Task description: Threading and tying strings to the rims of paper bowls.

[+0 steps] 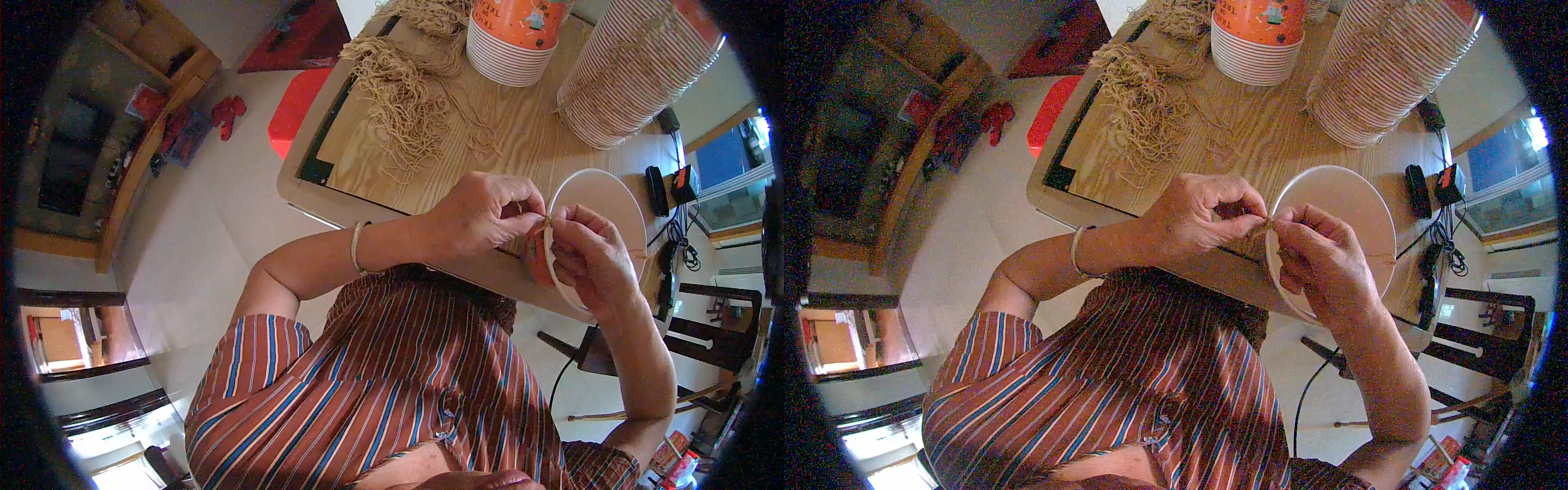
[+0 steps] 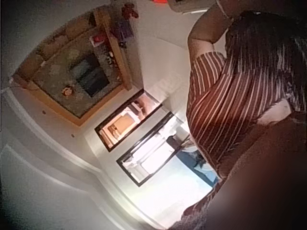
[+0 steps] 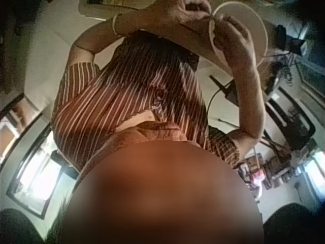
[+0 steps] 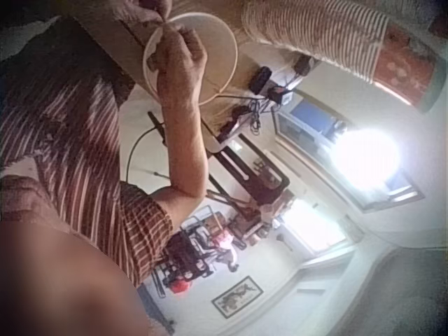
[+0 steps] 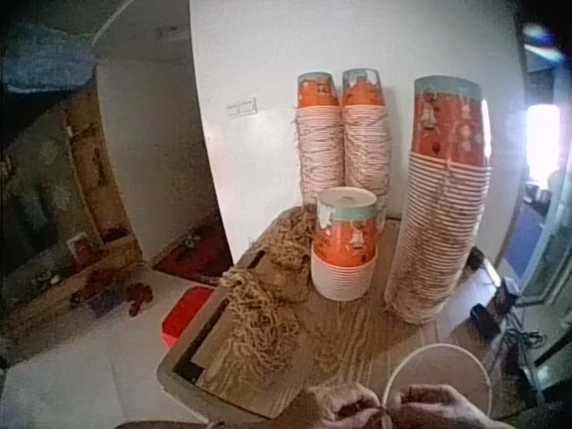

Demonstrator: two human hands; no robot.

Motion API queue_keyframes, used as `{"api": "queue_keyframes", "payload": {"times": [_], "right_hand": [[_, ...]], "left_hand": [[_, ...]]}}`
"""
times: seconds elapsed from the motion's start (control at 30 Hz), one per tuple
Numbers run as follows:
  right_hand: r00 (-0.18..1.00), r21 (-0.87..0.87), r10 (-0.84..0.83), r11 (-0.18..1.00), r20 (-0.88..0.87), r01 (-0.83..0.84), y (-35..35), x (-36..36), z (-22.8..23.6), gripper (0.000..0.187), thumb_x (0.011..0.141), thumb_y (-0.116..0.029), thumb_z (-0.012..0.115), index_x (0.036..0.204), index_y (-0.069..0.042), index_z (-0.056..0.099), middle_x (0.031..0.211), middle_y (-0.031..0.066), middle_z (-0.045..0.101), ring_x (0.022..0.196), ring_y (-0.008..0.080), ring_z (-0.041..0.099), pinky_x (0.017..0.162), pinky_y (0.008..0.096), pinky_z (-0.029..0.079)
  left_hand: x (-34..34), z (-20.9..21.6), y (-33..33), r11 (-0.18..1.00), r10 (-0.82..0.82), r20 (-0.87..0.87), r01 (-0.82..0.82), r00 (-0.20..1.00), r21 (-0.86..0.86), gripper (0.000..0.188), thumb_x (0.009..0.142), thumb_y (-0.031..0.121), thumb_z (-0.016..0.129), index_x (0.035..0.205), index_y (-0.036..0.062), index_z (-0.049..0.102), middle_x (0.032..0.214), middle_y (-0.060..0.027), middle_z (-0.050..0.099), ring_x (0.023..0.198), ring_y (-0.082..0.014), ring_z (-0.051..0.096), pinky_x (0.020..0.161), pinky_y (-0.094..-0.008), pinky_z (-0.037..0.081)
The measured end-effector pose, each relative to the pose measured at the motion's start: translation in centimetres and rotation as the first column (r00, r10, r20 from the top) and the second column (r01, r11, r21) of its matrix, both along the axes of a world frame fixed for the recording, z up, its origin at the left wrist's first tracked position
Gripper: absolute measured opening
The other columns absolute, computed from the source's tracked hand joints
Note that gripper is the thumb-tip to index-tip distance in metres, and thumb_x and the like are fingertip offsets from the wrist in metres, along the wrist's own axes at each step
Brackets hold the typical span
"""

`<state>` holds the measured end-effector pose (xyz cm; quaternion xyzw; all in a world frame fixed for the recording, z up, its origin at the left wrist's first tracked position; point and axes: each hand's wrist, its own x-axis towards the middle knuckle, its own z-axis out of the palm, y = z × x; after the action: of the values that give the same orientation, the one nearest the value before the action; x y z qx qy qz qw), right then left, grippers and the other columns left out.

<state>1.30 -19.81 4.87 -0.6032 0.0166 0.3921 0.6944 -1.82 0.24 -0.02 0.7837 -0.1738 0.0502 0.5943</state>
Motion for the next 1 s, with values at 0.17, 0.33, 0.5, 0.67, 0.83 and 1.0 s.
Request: {"api": "queue_keyframes", "payload": {"times": [0.17,0.33,0.5,0.67,0.83,1.0], "right_hand": [[1.0,0.027,0.008,1.0,-0.028,-0.007,-0.3,0.2,-0.2,0.008,0.09,-0.016,0.058,0.09,-0.008,0.057,0.065,-0.0036,0.05,0.049,0.005,0.043,0.041,0.022,0.035],[0.996,-0.023,-0.082,0.996,0.026,0.082,-0.2,-0.3,-0.3,0.011,0.09,-0.014,0.056,0.098,-0.006,0.054,0.07,-0.0018,0.052,0.052,0.0058,0.045,0.045,0.0241,0.041],[0.992,0.014,-0.06,0.998,0.11,0.059,-0.3,-0.3,-0.3,0.012,0.09,-0.013,0.057,0.099,-0.006,0.053,0.073,-0.0007,0.054,0.055,0.0064,0.047,0.049,0.0247,0.044],[0.976,-0.006,-0.087,0.996,0.197,0.09,0.2,-0.6,0.2,0.013,0.09,-0.014,0.057,0.1,-0.006,0.053,0.073,-0.001,0.053,0.056,0.0061,0.048,0.05,0.0242,0.044],[0.948,-0.065,-0.073,0.993,0.309,0.097,0.5,-0.9,0.2,0.018,0.089,-0.013,0.061,0.103,-0.005,0.054,0.073,-0.001,0.054,0.056,0.0056,0.048,0.047,0.0218,0.043],[0.93,-0.078,-0.031,0.995,0.366,0.064,0.7,-1.0,0.5,0.02,0.087,-0.013,0.064,0.102,-0.004,0.055,0.074,-0.0003,0.055,0.056,0.0063,0.05,0.045,0.0218,0.042]], "left_hand": [[0.0,0.6,-0.1,0.997,0.009,0.032,-0.011,0.999,0.075,0.006,0.085,0.008,0.064,0.088,0.0031,0.064,0.079,-0.0033,0.065,0.073,-0.0089,0.061,0.066,-0.0248,0.049],[0.4,0.5,0.1,0.988,-0.093,-0.219,0.062,0.971,-0.143,0.007,0.087,0.009,0.061,0.089,0.0019,0.061,0.076,0.0014,0.06,0.072,-0.0049,0.056,0.065,-0.0221,0.047],[0.7,0.3,0.1,0.978,-0.128,-0.223,0.085,0.967,-0.193,0.008,0.088,0.01,0.061,0.089,0.0022,0.059,0.075,0.0026,0.058,0.07,-0.0036,0.053,0.063,-0.0213,0.046],[0.8,0.6,0.1,0.986,-0.116,-0.19,0.089,0.975,-0.144,0.008,0.087,0.01,0.062,0.09,0.003,0.059,0.073,0.0035,0.057,0.069,-0.0032,0.052,0.061,-0.021,0.044],[0.9,0.7,0.1,0.989,-0.114,-0.152,0.098,0.982,-0.111,0.007,0.086,0.008,0.061,0.09,0.003,0.06,0.073,0.0032,0.057,0.069,-0.0034,0.052,0.06,-0.0212,0.044],[0.9,0.6,0.1,0.992,-0.095,-0.132,0.083,0.987,-0.091,0.008,0.084,0.008,0.062,0.09,0.0028,0.06,0.075,0.0015,0.059,0.071,-0.0042,0.053,0.061,-0.0216,0.045]]}}
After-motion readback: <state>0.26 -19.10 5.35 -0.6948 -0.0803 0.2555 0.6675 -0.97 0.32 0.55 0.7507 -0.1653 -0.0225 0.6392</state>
